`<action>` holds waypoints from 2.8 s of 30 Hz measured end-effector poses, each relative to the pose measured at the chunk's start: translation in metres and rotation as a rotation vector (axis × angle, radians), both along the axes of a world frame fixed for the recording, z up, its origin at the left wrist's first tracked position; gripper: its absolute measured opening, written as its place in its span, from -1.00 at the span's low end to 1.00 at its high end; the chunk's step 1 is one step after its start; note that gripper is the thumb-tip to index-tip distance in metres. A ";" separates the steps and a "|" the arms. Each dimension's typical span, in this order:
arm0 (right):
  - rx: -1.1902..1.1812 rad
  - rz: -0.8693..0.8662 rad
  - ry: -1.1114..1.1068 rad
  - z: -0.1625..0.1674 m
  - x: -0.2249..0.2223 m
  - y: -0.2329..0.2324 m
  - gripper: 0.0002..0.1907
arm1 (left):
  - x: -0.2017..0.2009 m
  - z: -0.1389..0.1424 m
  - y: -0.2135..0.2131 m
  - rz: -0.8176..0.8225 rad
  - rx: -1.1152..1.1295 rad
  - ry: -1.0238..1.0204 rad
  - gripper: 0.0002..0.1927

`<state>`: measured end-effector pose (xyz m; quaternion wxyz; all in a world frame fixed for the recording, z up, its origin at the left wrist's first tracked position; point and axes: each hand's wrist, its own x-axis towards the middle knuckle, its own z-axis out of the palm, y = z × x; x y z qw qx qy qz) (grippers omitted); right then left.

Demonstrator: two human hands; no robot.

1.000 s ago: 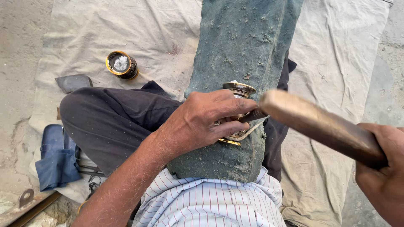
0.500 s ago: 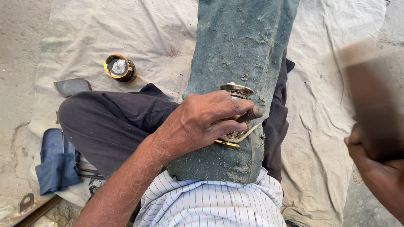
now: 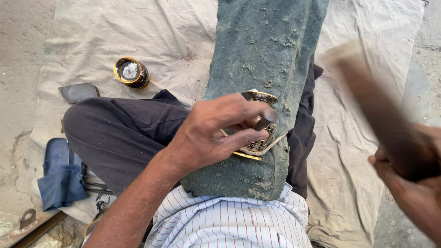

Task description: The person sits on the ground with a small brass pot held on a sandbag, and hammers a punch against the pot's surface using a wooden mallet to emboss decorative patterns. They reposition the punch and rotate the pot between strikes, and at one point set one pot aside and pick up another.

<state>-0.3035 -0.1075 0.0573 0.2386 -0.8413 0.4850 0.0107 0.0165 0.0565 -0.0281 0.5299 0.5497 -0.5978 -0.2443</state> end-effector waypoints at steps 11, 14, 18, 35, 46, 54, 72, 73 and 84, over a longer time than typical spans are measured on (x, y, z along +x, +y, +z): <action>0.583 -0.283 -0.928 -0.071 0.029 0.047 -0.59 | -0.041 0.012 -0.019 0.077 0.125 0.195 -0.54; 0.547 -0.376 -0.774 -0.047 0.005 0.032 -0.64 | -0.054 0.016 -0.015 0.087 0.139 0.205 -0.55; 0.318 -0.309 -0.555 -0.020 -0.017 0.016 -0.54 | -0.056 0.017 -0.010 0.142 0.203 0.151 -0.53; 0.125 -0.176 -0.158 -0.059 -0.137 -0.060 -0.74 | -0.047 0.032 -0.002 0.178 0.280 0.193 -0.56; 0.005 0.099 -0.078 -0.040 -0.103 -0.079 -0.54 | -0.032 0.056 0.003 0.125 0.257 0.091 -0.54; 0.009 -0.002 0.107 -0.034 -0.099 -0.030 -0.77 | -0.032 0.057 -0.001 -0.045 0.126 -0.148 -0.54; -0.069 0.068 0.080 -0.021 -0.104 0.008 -0.68 | -0.052 0.049 0.003 -0.237 0.125 -0.162 -0.59; -0.068 0.066 0.077 -0.022 -0.106 0.007 -0.68 | -0.054 0.048 0.002 -0.239 0.111 -0.155 -0.60; -0.063 0.058 0.045 -0.019 -0.108 0.003 -0.65 | -0.052 0.057 -0.012 -0.256 0.167 -0.154 -0.57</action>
